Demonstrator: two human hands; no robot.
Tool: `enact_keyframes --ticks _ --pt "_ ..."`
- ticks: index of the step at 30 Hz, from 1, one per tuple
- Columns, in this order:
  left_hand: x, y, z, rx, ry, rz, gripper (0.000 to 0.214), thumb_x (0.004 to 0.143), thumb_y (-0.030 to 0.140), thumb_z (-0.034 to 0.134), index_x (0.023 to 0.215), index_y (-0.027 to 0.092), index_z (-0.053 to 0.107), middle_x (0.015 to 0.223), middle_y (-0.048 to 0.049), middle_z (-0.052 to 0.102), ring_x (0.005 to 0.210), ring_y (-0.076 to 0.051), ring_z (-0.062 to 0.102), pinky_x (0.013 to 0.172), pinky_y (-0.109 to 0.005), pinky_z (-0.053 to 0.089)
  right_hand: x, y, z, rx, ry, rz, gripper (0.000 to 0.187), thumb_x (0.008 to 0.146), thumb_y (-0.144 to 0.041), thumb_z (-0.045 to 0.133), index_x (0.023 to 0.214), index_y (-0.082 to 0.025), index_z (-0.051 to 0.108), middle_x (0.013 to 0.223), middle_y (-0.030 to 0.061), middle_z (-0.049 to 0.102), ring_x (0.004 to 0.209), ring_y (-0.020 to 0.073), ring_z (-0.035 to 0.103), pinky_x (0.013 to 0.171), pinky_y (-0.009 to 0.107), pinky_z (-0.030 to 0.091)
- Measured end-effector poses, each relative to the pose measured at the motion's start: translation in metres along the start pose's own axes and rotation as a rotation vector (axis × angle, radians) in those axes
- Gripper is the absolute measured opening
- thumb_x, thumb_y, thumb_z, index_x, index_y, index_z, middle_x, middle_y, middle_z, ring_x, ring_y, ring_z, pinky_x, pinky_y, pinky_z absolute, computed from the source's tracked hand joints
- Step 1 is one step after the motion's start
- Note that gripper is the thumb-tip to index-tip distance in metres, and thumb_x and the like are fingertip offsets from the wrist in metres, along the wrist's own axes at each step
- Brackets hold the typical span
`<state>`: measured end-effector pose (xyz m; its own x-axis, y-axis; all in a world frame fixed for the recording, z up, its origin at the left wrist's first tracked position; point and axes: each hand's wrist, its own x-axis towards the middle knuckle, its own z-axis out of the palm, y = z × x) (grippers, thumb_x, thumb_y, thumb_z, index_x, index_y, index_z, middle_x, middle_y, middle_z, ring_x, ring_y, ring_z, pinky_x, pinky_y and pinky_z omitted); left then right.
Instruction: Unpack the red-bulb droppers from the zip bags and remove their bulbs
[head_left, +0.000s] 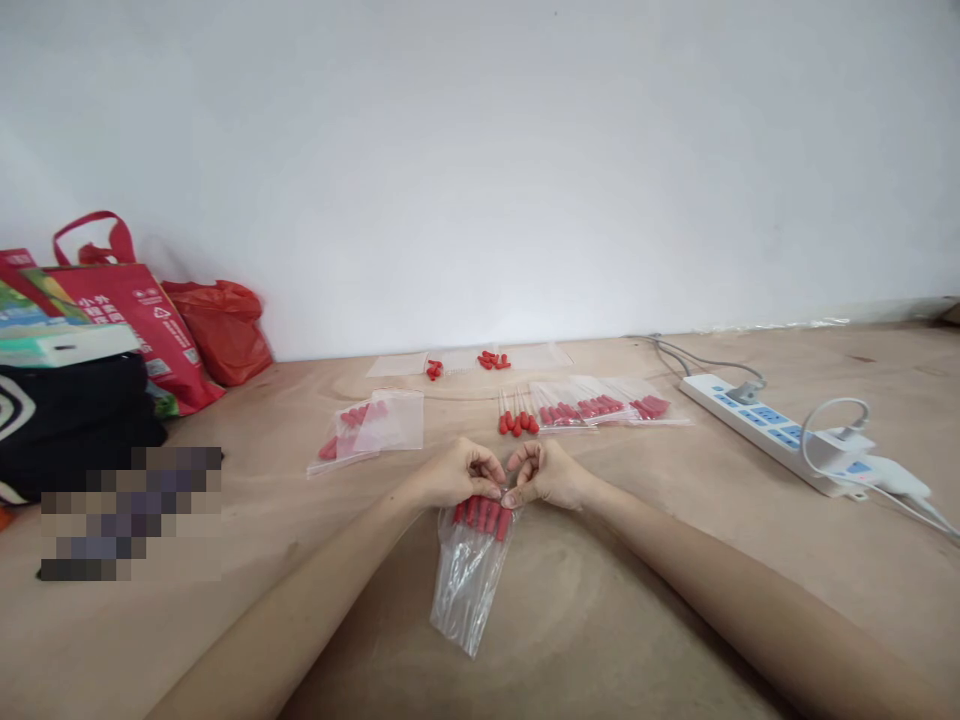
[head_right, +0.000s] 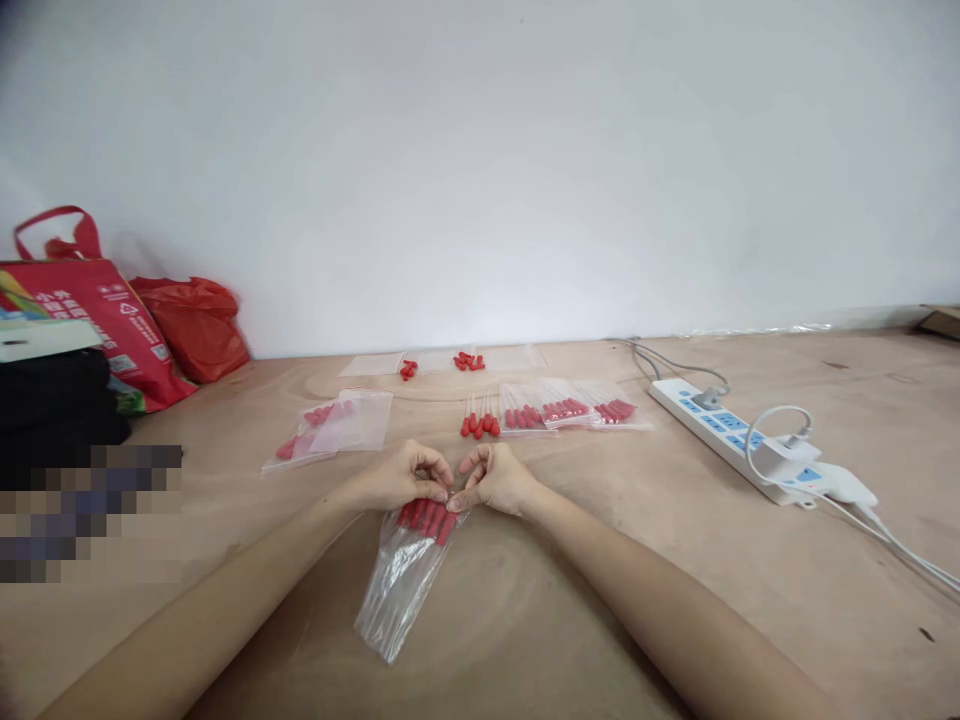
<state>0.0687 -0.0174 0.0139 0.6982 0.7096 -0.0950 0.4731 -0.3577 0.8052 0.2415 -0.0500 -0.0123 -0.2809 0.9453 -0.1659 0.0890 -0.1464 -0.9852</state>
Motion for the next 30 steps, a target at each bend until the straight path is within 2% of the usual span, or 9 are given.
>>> enact_keyframes --ticks 4,6,11,16,24,30 --pt "0.000 -0.001 0.001 -0.074 -0.016 -0.017 0.012 0.061 0.017 0.065 0.072 0.012 0.063 0.063 0.0014 0.061 0.056 -0.009 0.054 0.053 -0.019 0.042 0.000 -0.005 -0.007 -0.121 -0.090 0.047 0.031 0.055 -0.039 0.071 0.063 -0.012 0.058 0.049 -0.0042 0.057 0.033 0.0017 0.040 0.033 0.015 0.028" --pt "0.000 -0.001 0.002 -0.085 -0.018 -0.017 0.013 0.061 0.014 0.064 0.073 0.012 0.062 0.064 0.0010 0.061 0.058 -0.010 0.055 0.054 -0.019 0.043 -0.001 -0.009 -0.010 -0.171 -0.129 0.079 0.025 0.063 -0.037 0.065 0.062 -0.012 0.060 0.052 -0.0025 0.059 0.032 0.0011 0.038 0.032 0.015 0.027" --pt "0.001 -0.007 0.003 -0.048 0.018 0.000 0.014 0.061 0.015 0.064 0.075 0.012 0.061 0.063 0.0009 0.061 0.057 -0.009 0.055 0.052 -0.018 0.043 -0.002 -0.014 -0.012 -0.239 -0.181 0.110 0.012 0.062 -0.025 0.064 0.063 -0.013 0.064 0.052 -0.0033 0.059 0.034 0.0016 0.041 0.032 0.014 0.027" --pt "0.001 -0.005 0.003 -0.009 0.029 0.026 0.015 0.061 0.017 0.065 0.075 0.012 0.061 0.065 0.0005 0.061 0.059 -0.010 0.055 0.053 -0.019 0.043 -0.004 -0.015 -0.010 -0.269 -0.193 0.089 0.011 0.061 -0.023 0.063 0.064 -0.013 0.065 0.049 -0.0040 0.057 0.035 0.0026 0.043 0.032 0.014 0.028" --pt "-0.001 0.002 0.003 -0.070 0.011 -0.022 0.015 0.059 0.015 0.065 0.074 0.012 0.059 0.064 0.0015 0.061 0.060 -0.010 0.056 0.055 -0.020 0.044 -0.003 -0.013 -0.007 -0.319 -0.212 0.051 0.010 0.059 -0.012 0.051 0.058 -0.012 0.061 0.044 -0.0056 0.054 0.035 0.0031 0.045 0.032 0.012 0.029" --pt "-0.002 0.008 0.001 0.050 -0.032 0.060 0.011 0.064 0.012 0.062 0.076 0.012 0.060 0.067 0.0008 0.060 0.061 -0.010 0.055 0.056 -0.019 0.042 -0.001 -0.011 -0.007 -0.323 -0.210 0.054 0.008 0.058 -0.012 0.052 0.058 -0.013 0.060 0.042 -0.0063 0.051 0.034 0.0029 0.043 0.031 0.012 0.027"
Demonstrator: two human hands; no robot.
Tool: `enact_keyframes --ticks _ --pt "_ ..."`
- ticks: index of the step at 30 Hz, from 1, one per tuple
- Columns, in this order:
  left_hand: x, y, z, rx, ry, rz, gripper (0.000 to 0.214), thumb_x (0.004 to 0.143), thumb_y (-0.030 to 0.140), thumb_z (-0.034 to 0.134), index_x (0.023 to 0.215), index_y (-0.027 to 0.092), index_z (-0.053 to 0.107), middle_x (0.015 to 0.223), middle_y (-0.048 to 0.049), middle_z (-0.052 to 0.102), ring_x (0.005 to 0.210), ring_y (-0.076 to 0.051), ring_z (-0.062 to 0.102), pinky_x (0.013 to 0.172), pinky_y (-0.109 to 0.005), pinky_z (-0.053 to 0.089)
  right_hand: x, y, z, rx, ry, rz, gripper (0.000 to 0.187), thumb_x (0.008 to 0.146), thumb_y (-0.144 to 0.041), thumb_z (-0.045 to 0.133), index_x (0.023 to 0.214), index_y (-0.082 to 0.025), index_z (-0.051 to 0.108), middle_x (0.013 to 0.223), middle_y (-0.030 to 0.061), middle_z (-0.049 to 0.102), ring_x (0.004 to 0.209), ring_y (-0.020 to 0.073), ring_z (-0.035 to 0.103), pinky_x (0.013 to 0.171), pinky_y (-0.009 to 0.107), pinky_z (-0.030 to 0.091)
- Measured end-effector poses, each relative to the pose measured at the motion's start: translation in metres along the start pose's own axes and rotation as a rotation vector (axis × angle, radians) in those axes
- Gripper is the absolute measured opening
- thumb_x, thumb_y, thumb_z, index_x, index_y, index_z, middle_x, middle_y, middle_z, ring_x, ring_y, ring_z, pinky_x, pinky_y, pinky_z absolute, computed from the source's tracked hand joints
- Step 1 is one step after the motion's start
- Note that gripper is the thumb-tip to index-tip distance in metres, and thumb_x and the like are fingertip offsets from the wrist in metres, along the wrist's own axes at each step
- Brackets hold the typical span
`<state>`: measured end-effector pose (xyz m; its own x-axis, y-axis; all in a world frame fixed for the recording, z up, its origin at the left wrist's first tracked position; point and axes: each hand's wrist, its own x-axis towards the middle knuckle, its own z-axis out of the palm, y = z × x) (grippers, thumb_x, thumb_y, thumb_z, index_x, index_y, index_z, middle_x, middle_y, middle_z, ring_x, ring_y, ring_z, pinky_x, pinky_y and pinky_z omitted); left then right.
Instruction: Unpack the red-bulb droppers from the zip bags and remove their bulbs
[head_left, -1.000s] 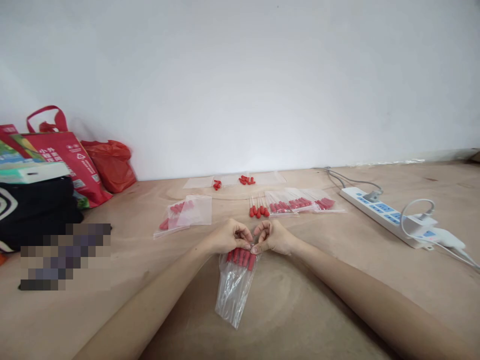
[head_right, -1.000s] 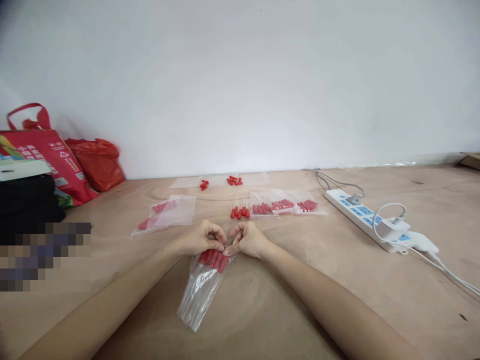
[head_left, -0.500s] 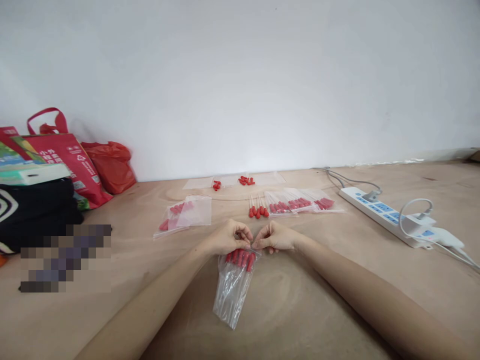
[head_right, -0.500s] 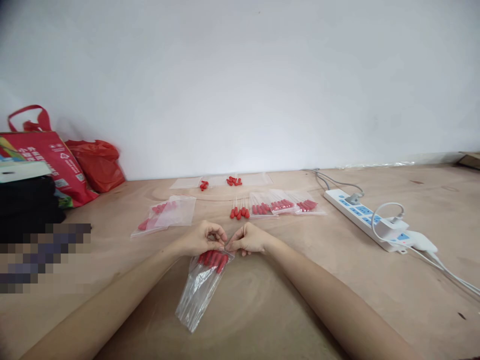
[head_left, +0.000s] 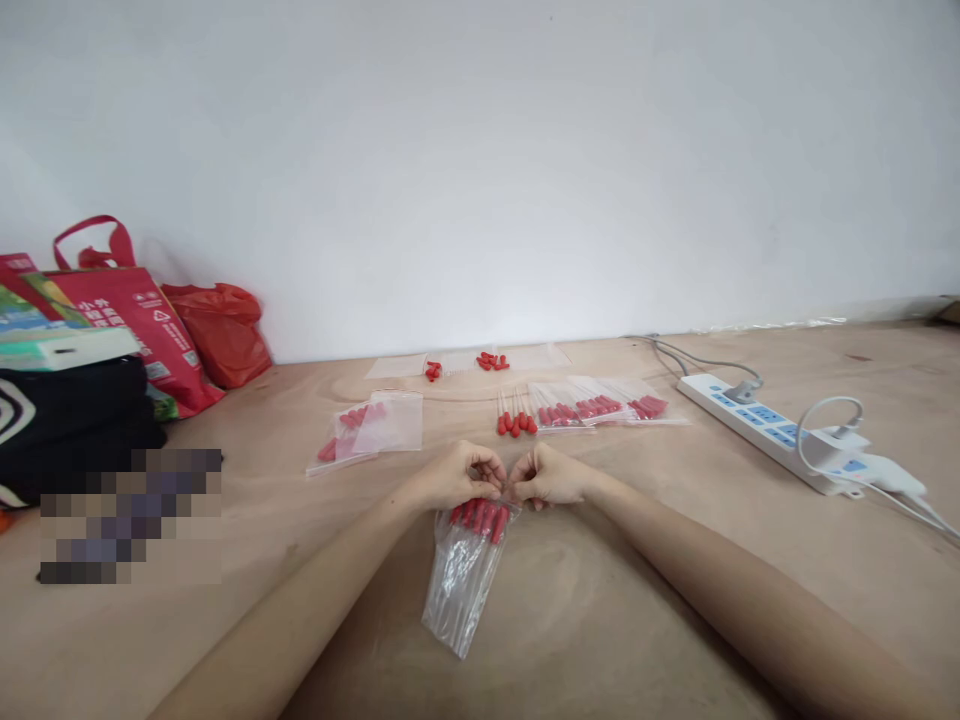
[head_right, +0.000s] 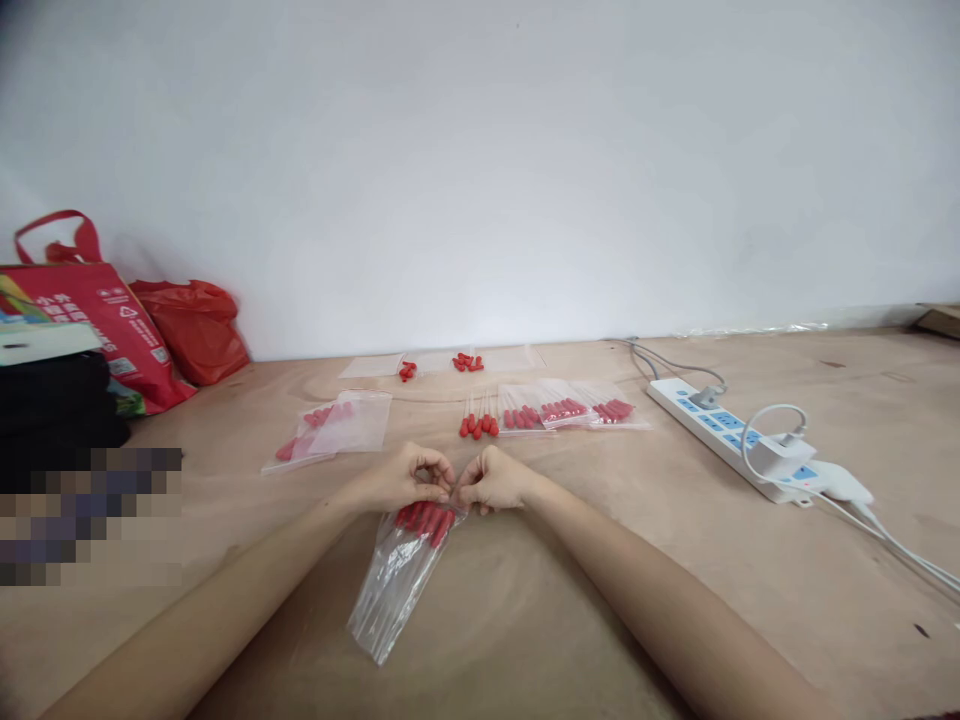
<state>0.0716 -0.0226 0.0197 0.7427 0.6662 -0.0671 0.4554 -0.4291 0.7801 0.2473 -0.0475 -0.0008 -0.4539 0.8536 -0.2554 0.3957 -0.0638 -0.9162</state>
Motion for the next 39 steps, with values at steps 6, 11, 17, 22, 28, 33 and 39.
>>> enact_keyframes --ticks 6,11,17,22,28,33,39 --pt "-0.001 -0.003 -0.001 0.418 0.068 0.327 0.005 0.070 0.010 0.059 0.067 0.014 0.061 0.067 0.0018 0.053 0.062 -0.009 0.051 0.058 -0.018 0.038 0.002 0.002 0.003 0.022 0.000 -0.066 0.010 0.059 -0.011 0.051 0.052 -0.012 0.058 0.043 -0.0065 0.052 0.034 0.0012 0.039 0.034 0.013 0.030" --pt "0.000 -0.015 -0.002 0.499 0.112 0.454 0.007 0.074 0.015 0.058 0.067 0.014 0.057 0.069 0.0012 0.052 0.063 -0.008 0.050 0.060 -0.017 0.038 0.001 0.004 0.003 0.037 0.004 -0.071 0.010 0.060 -0.012 0.051 0.056 -0.012 0.061 0.047 -0.0054 0.055 0.036 0.0014 0.040 0.036 0.013 0.032" --pt "0.000 -0.023 -0.002 0.562 0.146 0.540 0.013 0.078 0.021 0.055 0.067 0.015 0.053 0.066 0.0010 0.052 0.063 -0.010 0.048 0.059 -0.018 0.037 0.000 0.002 0.002 0.043 0.001 -0.051 0.009 0.062 -0.015 0.054 0.060 -0.012 0.061 0.048 -0.0049 0.055 0.035 0.0017 0.040 0.035 0.014 0.032" --pt "-0.001 -0.019 0.001 0.659 0.223 0.595 0.016 0.082 0.021 0.047 0.069 0.015 0.052 0.068 -0.0014 0.054 0.066 -0.012 0.047 0.063 -0.022 0.037 -0.002 -0.001 0.000 -0.004 0.017 -0.053 0.023 0.067 -0.034 0.058 0.057 -0.012 0.059 0.045 -0.0043 0.052 0.034 0.0034 0.041 0.032 0.015 0.028" --pt "-0.003 -0.017 -0.002 0.647 0.204 0.549 0.018 0.081 0.025 0.049 0.067 0.015 0.051 0.071 -0.0022 0.055 0.070 -0.013 0.048 0.067 -0.024 0.038 -0.001 0.000 0.000 0.016 0.019 -0.016 0.009 0.064 -0.021 0.058 0.064 -0.012 0.061 0.046 -0.0052 0.053 0.033 0.0030 0.041 0.031 0.014 0.026" --pt "-0.009 -0.022 -0.012 0.455 0.120 0.285 0.014 0.076 0.025 0.057 0.086 0.016 0.054 0.083 -0.0021 0.058 0.075 -0.013 0.054 0.068 -0.023 0.042 0.000 0.003 0.003 0.060 0.041 -0.040 0.005 0.062 -0.014 0.056 0.062 -0.011 0.060 0.046 -0.0057 0.053 0.034 0.0019 0.040 0.034 0.014 0.030" --pt "-0.010 -0.019 -0.013 0.384 0.091 0.324 0.013 0.078 0.022 0.053 0.087 0.015 0.059 0.082 -0.0030 0.061 0.075 -0.012 0.056 0.069 -0.022 0.043 0.002 0.008 0.006 0.083 0.088 -0.107 0.013 0.060 -0.023 0.061 0.058 -0.013 0.054 0.041 -0.0073 0.047 0.035 0.0029 0.040 0.035 0.015 0.030"
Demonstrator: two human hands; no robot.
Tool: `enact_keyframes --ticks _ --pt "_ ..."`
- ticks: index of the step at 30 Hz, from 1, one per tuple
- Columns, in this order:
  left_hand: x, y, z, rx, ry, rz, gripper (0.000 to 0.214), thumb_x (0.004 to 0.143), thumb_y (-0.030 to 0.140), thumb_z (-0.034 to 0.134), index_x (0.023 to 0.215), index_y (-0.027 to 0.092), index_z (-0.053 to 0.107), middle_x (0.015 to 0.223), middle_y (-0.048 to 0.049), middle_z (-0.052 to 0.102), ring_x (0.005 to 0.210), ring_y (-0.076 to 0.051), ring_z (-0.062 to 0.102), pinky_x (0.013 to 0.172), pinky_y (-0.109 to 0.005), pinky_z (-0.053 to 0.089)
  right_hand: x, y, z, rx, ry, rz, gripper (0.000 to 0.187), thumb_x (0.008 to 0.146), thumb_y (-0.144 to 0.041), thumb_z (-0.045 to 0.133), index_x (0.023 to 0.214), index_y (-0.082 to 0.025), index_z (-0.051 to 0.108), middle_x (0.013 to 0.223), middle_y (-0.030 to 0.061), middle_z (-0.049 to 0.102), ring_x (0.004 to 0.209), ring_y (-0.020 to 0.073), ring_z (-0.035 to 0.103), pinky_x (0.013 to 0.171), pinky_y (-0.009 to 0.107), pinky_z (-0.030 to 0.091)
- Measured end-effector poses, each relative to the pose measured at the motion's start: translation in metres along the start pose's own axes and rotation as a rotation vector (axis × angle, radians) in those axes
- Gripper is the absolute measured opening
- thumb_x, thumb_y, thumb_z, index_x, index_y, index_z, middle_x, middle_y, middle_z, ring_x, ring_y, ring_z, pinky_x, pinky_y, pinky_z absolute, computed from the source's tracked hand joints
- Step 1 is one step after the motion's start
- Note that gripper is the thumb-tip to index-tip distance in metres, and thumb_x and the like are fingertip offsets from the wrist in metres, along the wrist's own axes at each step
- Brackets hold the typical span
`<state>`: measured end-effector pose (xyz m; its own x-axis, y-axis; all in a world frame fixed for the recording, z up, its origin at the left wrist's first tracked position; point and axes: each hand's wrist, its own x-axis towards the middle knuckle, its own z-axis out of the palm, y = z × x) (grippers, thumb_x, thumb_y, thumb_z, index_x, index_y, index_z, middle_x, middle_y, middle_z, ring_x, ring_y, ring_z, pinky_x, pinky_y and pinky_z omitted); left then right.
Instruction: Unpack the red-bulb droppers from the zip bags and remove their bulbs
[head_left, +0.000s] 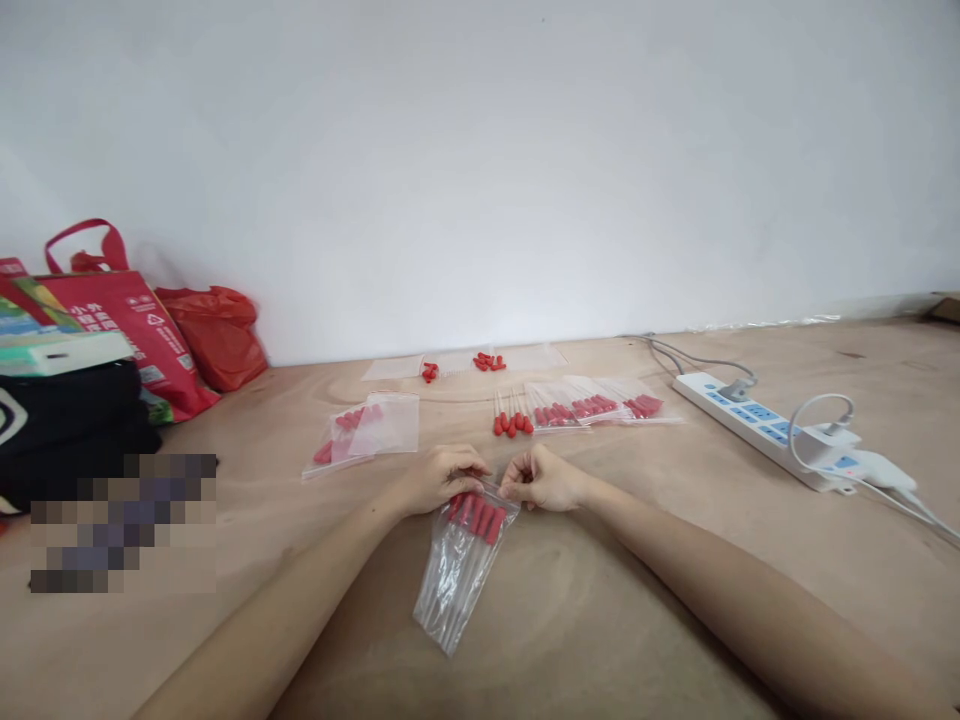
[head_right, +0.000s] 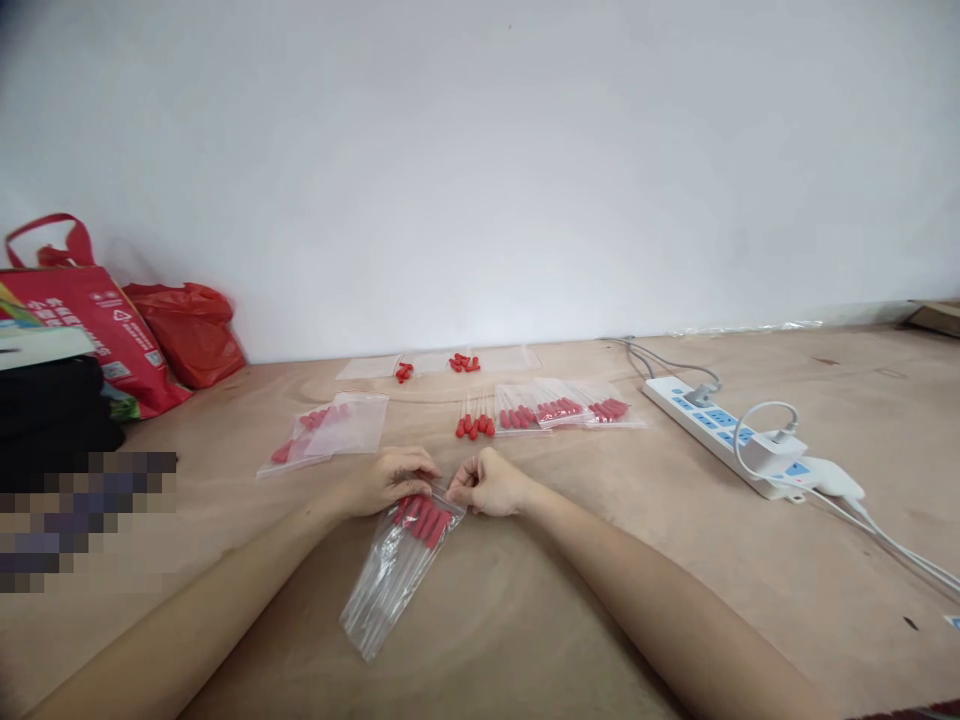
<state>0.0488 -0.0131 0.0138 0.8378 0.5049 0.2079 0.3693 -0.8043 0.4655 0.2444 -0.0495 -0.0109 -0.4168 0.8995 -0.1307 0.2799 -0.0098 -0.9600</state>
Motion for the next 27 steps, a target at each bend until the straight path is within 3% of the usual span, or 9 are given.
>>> enact_keyframes --ticks 9,18,23,27 --pt "0.005 0.010 0.002 -0.082 -0.029 -0.015 0.009 0.074 0.022 0.057 0.072 0.013 0.057 0.068 0.0003 0.058 0.062 -0.009 0.053 0.059 -0.019 0.041 -0.005 -0.005 0.002 0.045 0.017 -0.014 0.015 0.053 -0.021 0.066 0.056 -0.012 0.054 0.042 -0.0065 0.049 0.036 0.0020 0.038 0.035 0.015 0.027" --pt "0.003 0.007 0.005 -0.013 0.065 0.028 0.008 0.072 0.019 0.059 0.066 0.014 0.057 0.062 0.0021 0.057 0.058 -0.007 0.051 0.057 -0.017 0.040 -0.002 0.002 0.003 0.062 0.082 -0.059 0.013 0.052 -0.019 0.066 0.053 -0.012 0.055 0.041 -0.0071 0.047 0.034 0.0016 0.035 0.034 0.015 0.024" --pt "0.003 0.005 0.009 0.136 0.184 0.185 0.015 0.077 0.020 0.054 0.064 0.014 0.055 0.070 -0.0022 0.058 0.070 -0.012 0.052 0.066 -0.022 0.041 -0.003 -0.001 0.000 0.056 0.072 -0.057 0.023 0.051 -0.028 0.070 0.055 -0.011 0.055 0.043 -0.0049 0.050 0.037 0.0032 0.040 0.036 0.015 0.029" --pt "0.004 0.004 0.012 0.316 0.289 0.322 0.017 0.082 0.021 0.049 0.066 0.016 0.056 0.075 -0.0036 0.059 0.077 -0.014 0.049 0.073 -0.026 0.040 -0.006 -0.009 -0.002 0.014 0.061 -0.053 0.030 0.060 -0.041 0.064 0.063 -0.011 0.060 0.047 -0.0035 0.052 0.039 0.0041 0.042 0.033 0.015 0.027"
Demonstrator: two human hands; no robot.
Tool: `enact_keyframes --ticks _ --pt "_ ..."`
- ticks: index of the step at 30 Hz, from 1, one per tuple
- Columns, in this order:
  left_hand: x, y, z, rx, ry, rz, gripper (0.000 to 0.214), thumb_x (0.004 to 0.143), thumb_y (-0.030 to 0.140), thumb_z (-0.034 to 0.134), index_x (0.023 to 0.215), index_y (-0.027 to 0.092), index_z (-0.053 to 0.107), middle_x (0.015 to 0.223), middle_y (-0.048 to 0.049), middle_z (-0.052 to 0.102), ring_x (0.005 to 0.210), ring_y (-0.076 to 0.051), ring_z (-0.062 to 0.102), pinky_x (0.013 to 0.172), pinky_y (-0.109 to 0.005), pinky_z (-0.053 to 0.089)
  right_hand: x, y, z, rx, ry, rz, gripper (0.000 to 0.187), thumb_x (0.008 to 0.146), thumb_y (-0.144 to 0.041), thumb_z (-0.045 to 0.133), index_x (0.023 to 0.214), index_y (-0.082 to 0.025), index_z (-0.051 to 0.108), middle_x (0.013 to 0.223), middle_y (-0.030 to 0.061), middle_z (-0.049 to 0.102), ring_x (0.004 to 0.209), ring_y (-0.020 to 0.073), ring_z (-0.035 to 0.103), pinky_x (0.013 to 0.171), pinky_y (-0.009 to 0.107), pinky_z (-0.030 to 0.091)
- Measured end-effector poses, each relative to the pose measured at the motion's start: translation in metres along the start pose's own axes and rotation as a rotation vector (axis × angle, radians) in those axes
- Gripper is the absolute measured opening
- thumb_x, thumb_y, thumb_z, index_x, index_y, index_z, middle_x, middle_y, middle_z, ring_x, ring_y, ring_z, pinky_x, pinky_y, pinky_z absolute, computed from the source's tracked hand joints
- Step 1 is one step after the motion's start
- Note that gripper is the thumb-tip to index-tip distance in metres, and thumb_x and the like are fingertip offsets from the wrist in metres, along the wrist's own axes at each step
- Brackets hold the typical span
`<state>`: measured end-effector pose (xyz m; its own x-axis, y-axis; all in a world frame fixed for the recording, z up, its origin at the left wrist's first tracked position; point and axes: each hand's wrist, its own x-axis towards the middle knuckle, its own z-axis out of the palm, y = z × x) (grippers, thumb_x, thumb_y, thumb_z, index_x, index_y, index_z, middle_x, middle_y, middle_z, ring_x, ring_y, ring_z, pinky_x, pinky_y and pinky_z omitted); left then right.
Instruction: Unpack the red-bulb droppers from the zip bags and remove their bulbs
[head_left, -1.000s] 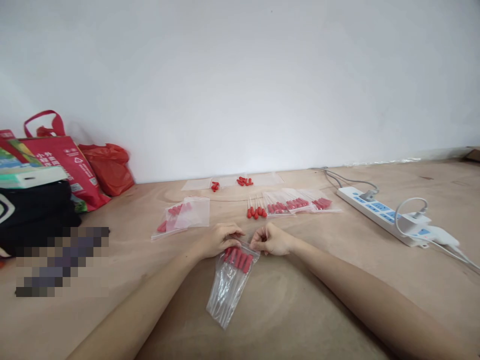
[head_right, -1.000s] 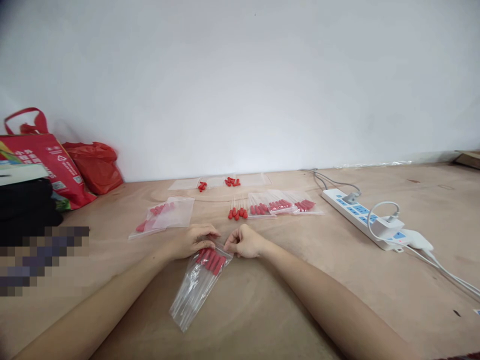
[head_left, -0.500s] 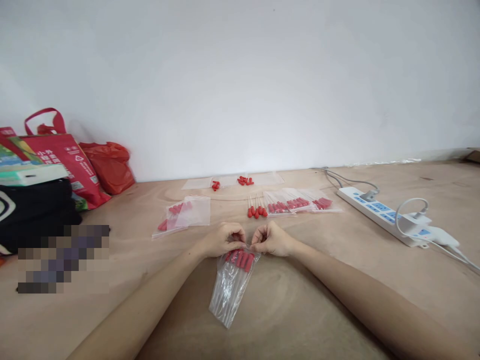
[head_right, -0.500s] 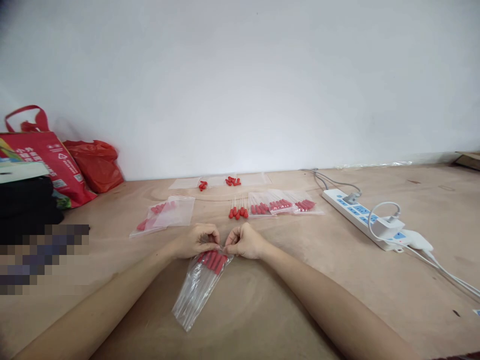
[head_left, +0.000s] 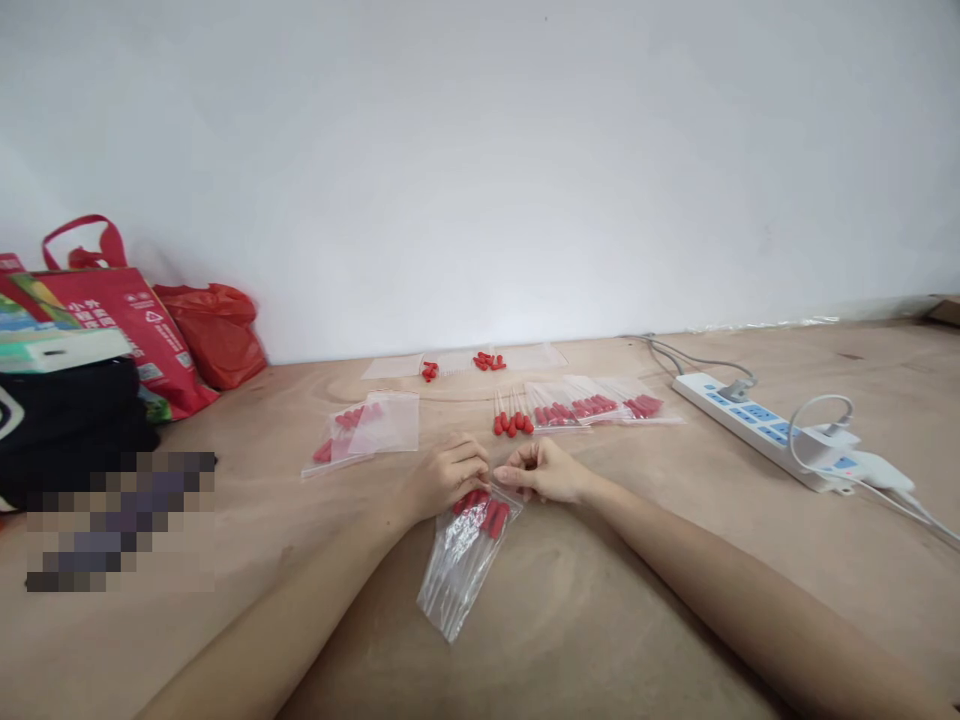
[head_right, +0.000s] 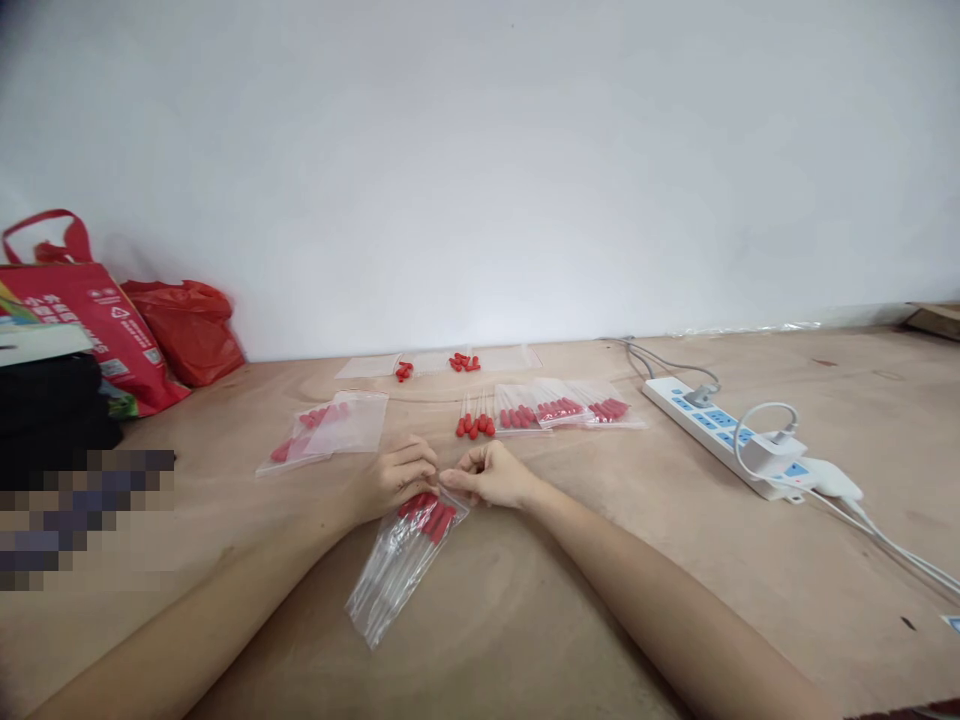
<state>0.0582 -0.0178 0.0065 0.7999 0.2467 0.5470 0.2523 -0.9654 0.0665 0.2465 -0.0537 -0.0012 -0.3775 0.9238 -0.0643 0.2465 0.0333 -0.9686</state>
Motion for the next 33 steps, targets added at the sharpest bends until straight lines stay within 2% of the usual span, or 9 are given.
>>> enact_keyframes --ticks 5,8,11,15,20,27,30,33 --pt "0.002 0.005 0.002 0.155 0.077 0.081 0.015 0.082 0.020 0.049 0.069 0.017 0.057 0.079 -0.0035 0.060 0.083 -0.015 0.049 0.075 -0.028 0.038 0.001 -0.003 0.001 -0.022 -0.067 -0.026 0.018 0.061 -0.027 0.061 0.066 -0.010 0.064 0.042 -0.0057 0.049 0.036 0.0022 0.035 0.035 0.015 0.026" --pt "0.004 0.008 0.002 0.192 0.082 0.106 0.015 0.082 0.019 0.049 0.069 0.017 0.056 0.079 -0.0034 0.059 0.084 -0.015 0.048 0.076 -0.028 0.038 0.003 -0.002 0.001 -0.012 -0.071 0.016 0.013 0.062 -0.022 0.057 0.062 -0.010 0.062 0.042 -0.0056 0.050 0.036 0.0030 0.038 0.035 0.015 0.027" --pt "0.005 0.009 0.003 0.211 0.094 0.140 0.017 0.082 0.019 0.049 0.067 0.017 0.055 0.078 -0.0035 0.060 0.081 -0.015 0.048 0.074 -0.028 0.038 0.005 0.002 0.000 -0.045 -0.090 -0.003 0.011 0.062 -0.020 0.054 0.061 -0.011 0.061 0.045 -0.0052 0.051 0.038 0.0035 0.040 0.037 0.015 0.029" --pt "0.005 0.009 0.005 0.212 0.069 0.156 0.020 0.084 0.020 0.046 0.066 0.017 0.054 0.077 -0.0035 0.060 0.078 -0.015 0.048 0.073 -0.029 0.038 0.009 0.009 0.000 -0.165 -0.096 -0.089 0.010 0.063 -0.016 0.050 0.055 -0.013 0.056 0.042 -0.0067 0.046 0.037 0.0030 0.037 0.038 0.015 0.029" --pt "0.003 0.006 0.007 0.194 -0.007 0.126 0.019 0.085 0.019 0.043 0.071 0.017 0.055 0.076 -0.0026 0.061 0.077 -0.013 0.050 0.073 -0.027 0.038 0.011 0.010 0.001 -0.157 -0.100 -0.071 0.013 0.066 -0.015 0.045 0.056 -0.014 0.052 0.043 -0.0061 0.047 0.038 0.0040 0.037 0.038 0.016 0.028" --pt "0.003 0.001 0.008 0.282 0.015 0.157 0.021 0.087 0.018 0.040 0.072 0.014 0.055 0.069 -0.0039 0.058 0.075 -0.015 0.047 0.071 -0.027 0.039 0.010 0.006 0.001 -0.160 -0.152 -0.123 0.015 0.070 -0.018 0.045 0.057 -0.014 0.051 0.047 -0.0058 0.046 0.043 0.0041 0.036 0.043 0.017 0.026" --pt "0.004 0.005 0.006 0.350 0.018 0.189 0.020 0.087 0.017 0.038 0.080 0.014 0.057 0.069 -0.0043 0.058 0.076 -0.016 0.046 0.070 -0.029 0.038 0.011 0.008 0.004 -0.180 -0.084 -0.111 0.019 0.069 -0.018 0.045 0.050 -0.015 0.045 0.044 -0.0068 0.041 0.042 0.0036 0.032 0.043 0.017 0.024" --pt "0.005 0.008 0.004 0.418 0.015 0.229 0.022 0.086 0.014 0.038 0.075 0.015 0.057 0.069 -0.0038 0.057 0.075 -0.016 0.045 0.072 -0.030 0.038 0.013 0.011 0.006 -0.177 0.003 -0.079 0.023 0.067 -0.016 0.045 0.045 -0.015 0.038 0.041 -0.0080 0.033 0.041 0.0026 0.027 0.041 0.017 0.020"
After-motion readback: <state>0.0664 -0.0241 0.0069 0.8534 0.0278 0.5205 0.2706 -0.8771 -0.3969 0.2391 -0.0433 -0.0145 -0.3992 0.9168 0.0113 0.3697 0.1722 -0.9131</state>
